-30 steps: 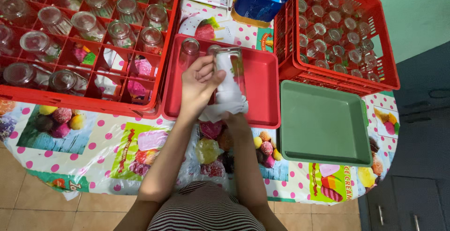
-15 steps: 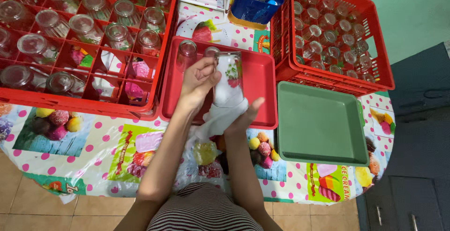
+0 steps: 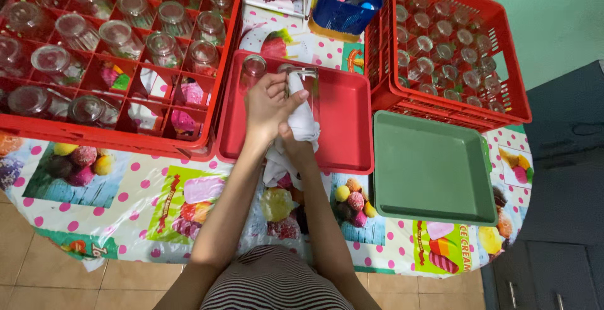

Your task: The person cleans glass cups by wiping the inside and outside with a white cloth, handling them one at a time and placing them on a red tray.

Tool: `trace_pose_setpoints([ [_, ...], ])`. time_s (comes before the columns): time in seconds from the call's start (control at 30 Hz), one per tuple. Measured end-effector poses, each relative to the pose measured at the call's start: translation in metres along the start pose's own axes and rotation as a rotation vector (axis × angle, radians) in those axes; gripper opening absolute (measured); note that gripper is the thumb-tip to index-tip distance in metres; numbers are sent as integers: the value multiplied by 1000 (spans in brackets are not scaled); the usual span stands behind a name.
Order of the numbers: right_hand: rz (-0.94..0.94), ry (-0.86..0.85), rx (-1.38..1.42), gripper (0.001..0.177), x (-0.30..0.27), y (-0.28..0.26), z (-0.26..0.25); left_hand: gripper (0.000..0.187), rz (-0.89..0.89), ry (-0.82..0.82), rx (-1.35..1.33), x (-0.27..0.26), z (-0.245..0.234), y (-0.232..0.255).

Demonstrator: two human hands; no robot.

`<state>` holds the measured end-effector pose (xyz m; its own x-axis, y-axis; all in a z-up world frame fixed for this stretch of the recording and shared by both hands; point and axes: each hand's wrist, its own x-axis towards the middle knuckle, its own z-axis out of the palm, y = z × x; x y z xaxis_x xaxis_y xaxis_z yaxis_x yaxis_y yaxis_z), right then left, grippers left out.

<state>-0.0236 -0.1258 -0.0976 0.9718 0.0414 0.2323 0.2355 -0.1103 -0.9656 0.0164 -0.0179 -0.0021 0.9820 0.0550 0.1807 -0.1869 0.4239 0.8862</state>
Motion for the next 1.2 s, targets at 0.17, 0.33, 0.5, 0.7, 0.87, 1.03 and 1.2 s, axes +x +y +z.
trace_pose_setpoints([
  [0.17, -138, -43, 249, 69, 3, -54, -1, 51, -24, -60, -115, 3, 3, 2],
  [0.33, 99, 59, 532, 70, -7, -24, -25, 47, 28, -148, -228, -1, 6, 6],
  [0.5, 146, -99, 1110, 70, -16, -18, -47, 49, -5, -192, -217, -10, 4, 22],
  [0.7, 70, -83, 1324, 78, -19, -55, -32, 65, -45, -362, -504, -10, -8, 11],
  [0.87, 263, 91, 1202, 56, -17, -36, -34, 82, -89, -311, -697, -9, -12, -11],
  [1.03, 309, -38, 1006, 50, -12, -59, -43, 94, -47, -403, -592, -10, -25, 16],
  [1.2, 271, -13, 836, 49, -14, -89, -55, 79, 13, -496, -380, -10, -46, 49],
])
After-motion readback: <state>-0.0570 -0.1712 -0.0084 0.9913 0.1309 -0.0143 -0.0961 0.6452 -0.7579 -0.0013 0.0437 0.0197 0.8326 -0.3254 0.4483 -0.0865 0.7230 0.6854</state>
